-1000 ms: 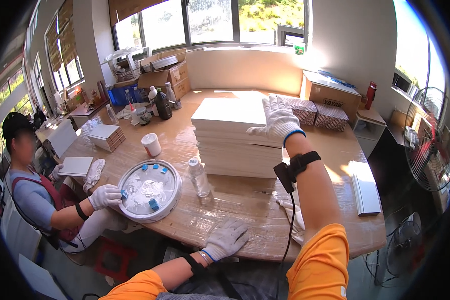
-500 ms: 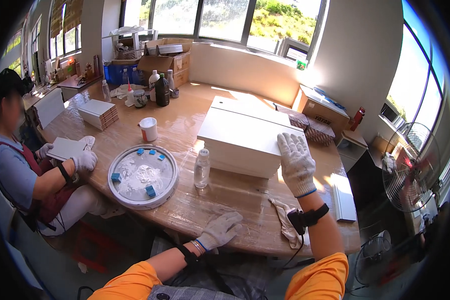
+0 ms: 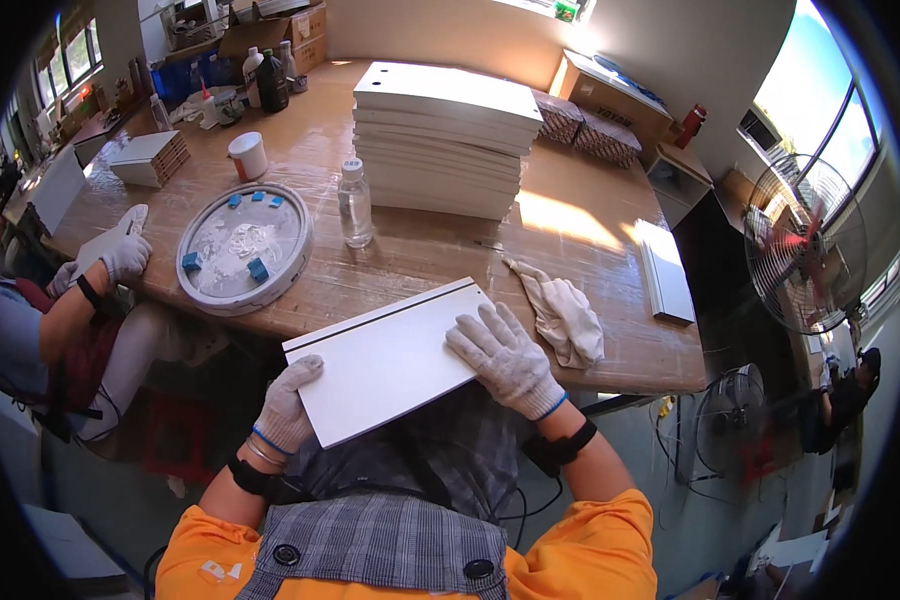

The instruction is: The recorder wipes the surface of white wooden panels and applies sealant or glue to the edges and pre-drilled holes using a small blue applicator.

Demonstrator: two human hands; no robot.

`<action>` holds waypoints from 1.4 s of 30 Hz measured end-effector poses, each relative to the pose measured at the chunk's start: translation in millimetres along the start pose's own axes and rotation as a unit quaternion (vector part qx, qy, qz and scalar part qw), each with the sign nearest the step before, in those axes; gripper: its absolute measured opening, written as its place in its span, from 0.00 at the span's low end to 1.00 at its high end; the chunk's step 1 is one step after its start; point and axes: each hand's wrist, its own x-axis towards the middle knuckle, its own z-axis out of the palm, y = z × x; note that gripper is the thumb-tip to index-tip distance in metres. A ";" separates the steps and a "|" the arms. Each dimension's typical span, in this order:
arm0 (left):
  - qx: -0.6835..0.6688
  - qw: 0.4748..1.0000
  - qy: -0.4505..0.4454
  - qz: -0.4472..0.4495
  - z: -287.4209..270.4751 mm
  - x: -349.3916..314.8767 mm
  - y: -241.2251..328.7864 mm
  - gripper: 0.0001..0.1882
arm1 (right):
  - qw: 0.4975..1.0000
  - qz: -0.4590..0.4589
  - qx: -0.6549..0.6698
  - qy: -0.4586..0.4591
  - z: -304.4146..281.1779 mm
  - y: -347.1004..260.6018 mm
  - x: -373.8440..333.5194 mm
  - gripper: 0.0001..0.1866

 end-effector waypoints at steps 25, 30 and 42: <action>-0.149 0.980 -0.008 0.131 11.7 -3.7 -4.9 0.40 | 0.988 0.095 0.124 0.004 61.7 -69.7 121.4 0.25; -0.165 0.983 0.001 0.085 12.3 -13.3 5.7 0.40 | 0.931 -0.269 0.248 -0.017 -3.3 -113.2 93.7 0.24; -0.173 0.983 0.058 0.035 -12.8 7.5 5.3 0.26 | 0.962 -0.190 0.195 0.035 11.3 -125.4 89.6 0.27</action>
